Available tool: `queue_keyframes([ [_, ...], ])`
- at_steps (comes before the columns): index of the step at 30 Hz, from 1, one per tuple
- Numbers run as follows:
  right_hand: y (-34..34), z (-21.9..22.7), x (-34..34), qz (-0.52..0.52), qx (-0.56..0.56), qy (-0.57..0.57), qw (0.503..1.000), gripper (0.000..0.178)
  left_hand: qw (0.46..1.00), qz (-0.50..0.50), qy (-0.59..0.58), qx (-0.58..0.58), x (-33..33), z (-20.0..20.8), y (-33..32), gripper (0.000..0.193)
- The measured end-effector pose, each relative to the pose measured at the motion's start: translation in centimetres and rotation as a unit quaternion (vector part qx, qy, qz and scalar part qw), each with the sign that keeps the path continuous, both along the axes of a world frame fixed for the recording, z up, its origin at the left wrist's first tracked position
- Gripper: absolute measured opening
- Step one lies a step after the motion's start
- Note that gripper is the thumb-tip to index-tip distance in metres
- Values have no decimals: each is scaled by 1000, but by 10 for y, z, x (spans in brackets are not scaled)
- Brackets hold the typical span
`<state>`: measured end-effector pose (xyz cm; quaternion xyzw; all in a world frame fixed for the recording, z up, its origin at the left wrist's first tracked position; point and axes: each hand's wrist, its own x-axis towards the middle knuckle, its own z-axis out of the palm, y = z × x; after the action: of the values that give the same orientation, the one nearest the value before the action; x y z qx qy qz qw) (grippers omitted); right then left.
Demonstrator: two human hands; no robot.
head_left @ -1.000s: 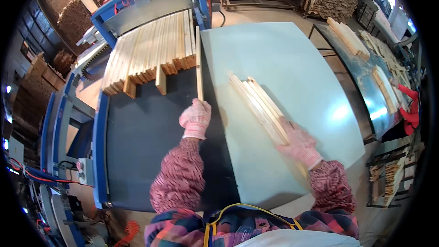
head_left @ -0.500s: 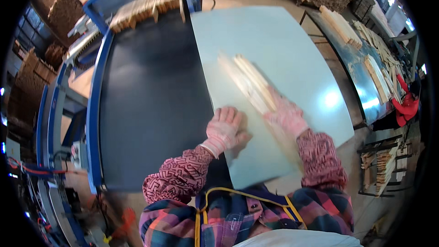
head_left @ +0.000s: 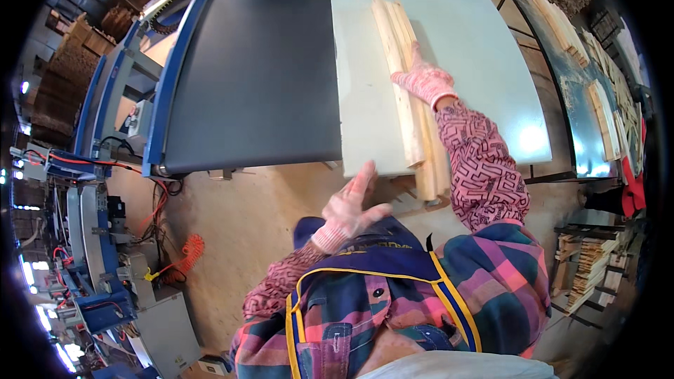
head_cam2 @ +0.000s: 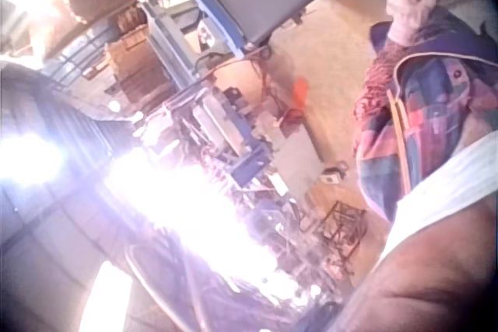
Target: The person sorts wooden planks on a metal table, picking them up and arranging them into neat stacks. They handle the wood by hand, moving pieces from a scattered pile into organized groups.
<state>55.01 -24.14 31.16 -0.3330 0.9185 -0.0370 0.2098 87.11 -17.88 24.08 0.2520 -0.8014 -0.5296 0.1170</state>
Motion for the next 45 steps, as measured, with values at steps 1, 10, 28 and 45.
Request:
queue_keyframes([
  [1,10,2,9,-6,-23,-4,1000,105,997,9,25,-73,-7,5,5,103],
  [10,109,-88,108,-114,-410,-132,895,90,878,65,343,-328,14,-55,43,134],
  [28,34,-121,108,-179,-601,-461,627,58,934,149,122,-300,-50,-58,-40,127],
  [45,-141,-131,192,-56,-379,-527,759,72,932,102,-5,-347,137,19,-198,70],
])
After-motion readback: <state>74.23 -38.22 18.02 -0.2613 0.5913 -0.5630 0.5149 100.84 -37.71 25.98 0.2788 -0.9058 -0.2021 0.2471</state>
